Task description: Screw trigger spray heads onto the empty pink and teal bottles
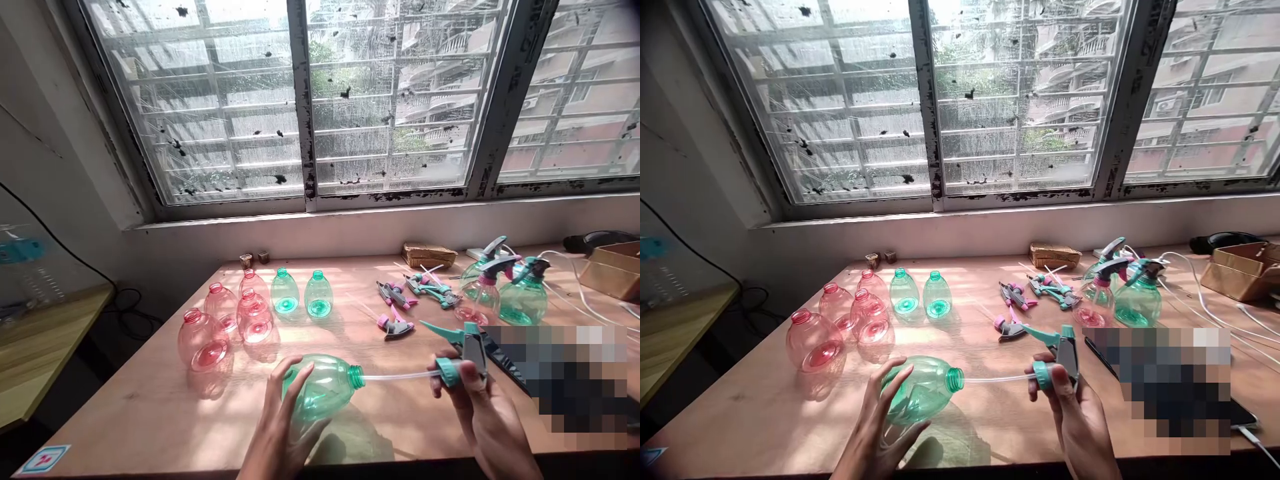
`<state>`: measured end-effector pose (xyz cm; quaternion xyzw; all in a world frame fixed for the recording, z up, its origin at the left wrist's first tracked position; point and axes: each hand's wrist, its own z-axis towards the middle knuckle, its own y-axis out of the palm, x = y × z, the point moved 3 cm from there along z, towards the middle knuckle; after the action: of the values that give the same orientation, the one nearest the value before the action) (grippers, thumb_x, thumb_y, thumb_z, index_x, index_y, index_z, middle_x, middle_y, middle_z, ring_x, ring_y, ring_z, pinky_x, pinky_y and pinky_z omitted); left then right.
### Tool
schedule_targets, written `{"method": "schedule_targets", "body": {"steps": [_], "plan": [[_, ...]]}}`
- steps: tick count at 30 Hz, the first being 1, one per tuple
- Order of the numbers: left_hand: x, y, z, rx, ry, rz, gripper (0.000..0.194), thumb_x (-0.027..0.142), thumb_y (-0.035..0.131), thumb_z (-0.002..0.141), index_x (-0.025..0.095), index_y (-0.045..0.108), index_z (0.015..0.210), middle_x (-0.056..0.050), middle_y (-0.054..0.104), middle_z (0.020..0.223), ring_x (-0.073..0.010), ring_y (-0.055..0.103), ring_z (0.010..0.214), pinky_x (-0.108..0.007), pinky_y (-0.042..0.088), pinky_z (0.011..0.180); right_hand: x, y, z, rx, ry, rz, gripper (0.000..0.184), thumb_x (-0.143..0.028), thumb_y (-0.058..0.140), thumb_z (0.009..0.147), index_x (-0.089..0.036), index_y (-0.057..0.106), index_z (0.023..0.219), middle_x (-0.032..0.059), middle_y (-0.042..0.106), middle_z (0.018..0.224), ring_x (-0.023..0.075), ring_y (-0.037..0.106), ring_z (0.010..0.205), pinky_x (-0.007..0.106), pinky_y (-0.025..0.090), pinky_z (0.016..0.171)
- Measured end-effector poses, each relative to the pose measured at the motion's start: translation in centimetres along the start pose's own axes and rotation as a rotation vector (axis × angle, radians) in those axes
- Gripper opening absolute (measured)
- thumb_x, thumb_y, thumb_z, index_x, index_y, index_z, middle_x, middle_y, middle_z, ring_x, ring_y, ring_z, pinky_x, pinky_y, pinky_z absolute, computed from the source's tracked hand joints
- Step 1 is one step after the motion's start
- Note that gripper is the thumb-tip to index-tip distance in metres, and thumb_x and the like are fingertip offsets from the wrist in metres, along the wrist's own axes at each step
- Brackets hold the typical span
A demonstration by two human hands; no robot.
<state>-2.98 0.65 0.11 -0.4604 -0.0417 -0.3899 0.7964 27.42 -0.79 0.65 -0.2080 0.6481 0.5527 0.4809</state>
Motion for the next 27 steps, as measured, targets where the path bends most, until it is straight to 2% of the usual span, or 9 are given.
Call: {"method": "schedule_targets", "body": {"steps": [3,5,8,10,13,17,21,25,27], "plan": [[0.3,0.1,0.1,-0.030,0.045,0.043,0.063,0.028,0.063,0.094,0.039,0.035,0.149,-0.012,0.040,0.152,-0.0352,0.043,0.142,-0.055,0.046,0.110,1.8,1.7,-0.2,-0.242,0.131,-0.089,0.036,-0.043,0.089,0.070,-0.020,0.075,0.094,0.0043,0.075,0.086,0.0181,0.065,0.064,0.030,0.058,0.061],[0.6,0.1,0.2,-0.050,0.079,0.087,0.064,0.026,0.061,0.095,0.038,0.033,0.151,-0.012,0.038,0.154,-0.0347,0.041,0.144,-0.055,0.045,0.111,3.0,2.9,-0.7,-0.317,0.218,-0.137,0.035,-0.037,0.093,0.066,-0.019,0.074,0.089,0.0036,0.076,0.085,0.0174,0.066,0.059,0.032,0.057,0.060],[1.0,0.0,0.4,-0.084,0.148,0.160,0.065,0.022,0.060,0.095,0.035,0.031,0.153,-0.012,0.038,0.157,-0.0343,0.036,0.147,-0.054,0.044,0.113,4.2,4.0,-1.3,-0.262,0.281,-0.146,0.044,-0.035,0.096,0.056,-0.020,0.073,0.091,0.0004,0.075,0.083,0.0162,0.066,0.056,0.031,0.056,0.055],[1.2,-0.1,0.4,-0.111,0.185,0.191,0.066,0.021,0.060,0.095,0.033,0.031,0.153,-0.013,0.035,0.160,-0.0346,0.031,0.150,-0.054,0.042,0.114,4.7,4.4,-1.4,-0.259,0.289,-0.202,0.048,-0.035,0.097,0.053,-0.020,0.074,0.093,-0.0023,0.072,0.072,0.0151,0.062,0.052,0.029,0.053,0.051],[1.6,-0.2,0.3,-0.126,0.207,0.204,0.070,0.022,0.059,0.096,0.031,0.025,0.156,-0.014,0.024,0.166,-0.0361,0.022,0.153,-0.055,0.040,0.115,5.0,4.5,-1.3,-0.307,0.262,-0.294,0.043,-0.039,0.094,0.058,-0.017,0.076,0.090,-0.0048,0.064,0.053,0.0136,0.056,0.045,0.028,0.047,0.048],[1.7,-0.1,0.1,-0.148,0.200,0.169,0.080,0.024,0.061,0.096,0.029,0.012,0.159,-0.015,0.014,0.169,-0.0372,0.013,0.155,-0.059,0.037,0.115,4.9,4.0,-0.9,-0.305,0.240,-0.339,0.044,-0.042,0.090,0.063,-0.016,0.075,0.094,-0.0023,0.067,0.054,0.0166,0.059,0.048,0.029,0.047,0.050],[1.5,0.0,0.1,-0.155,0.198,0.124,0.067,0.014,0.053,0.098,0.025,0.022,0.157,-0.014,0.021,0.167,-0.0337,0.013,0.155,-0.057,0.036,0.117,4.9,3.9,-0.9,-0.364,0.254,-0.351,0.039,-0.038,0.091,0.063,-0.017,0.075,0.091,-0.0016,0.068,0.060,0.0166,0.061,0.053,0.027,0.047,0.051],[1.6,0.0,0.1,-0.159,0.201,0.113,0.061,0.006,0.050,0.095,0.024,0.033,0.151,-0.013,0.029,0.164,-0.0322,0.019,0.154,-0.054,0.039,0.117,5.6,3.6,-0.8,-0.341,0.313,-0.338,0.043,-0.043,0.090,0.063,-0.017,0.074,0.094,-0.0049,0.061,0.052,0.0120,0.050,0.040,0.024,0.038,0.040],[1.9,0.1,0.2,-0.137,0.199,0.112,0.060,0.008,0.052,0.094,0.023,0.035,0.149,-0.014,0.032,0.162,-0.0323,0.022,0.153,-0.053,0.040,0.116,5.7,3.5,-0.7,-0.341,0.302,-0.351,0.045,-0.044,0.089,0.064,-0.017,0.076,0.097,-0.0040,0.063,0.054,0.0123,0.051,0.042,0.025,0.038,0.041]]}}
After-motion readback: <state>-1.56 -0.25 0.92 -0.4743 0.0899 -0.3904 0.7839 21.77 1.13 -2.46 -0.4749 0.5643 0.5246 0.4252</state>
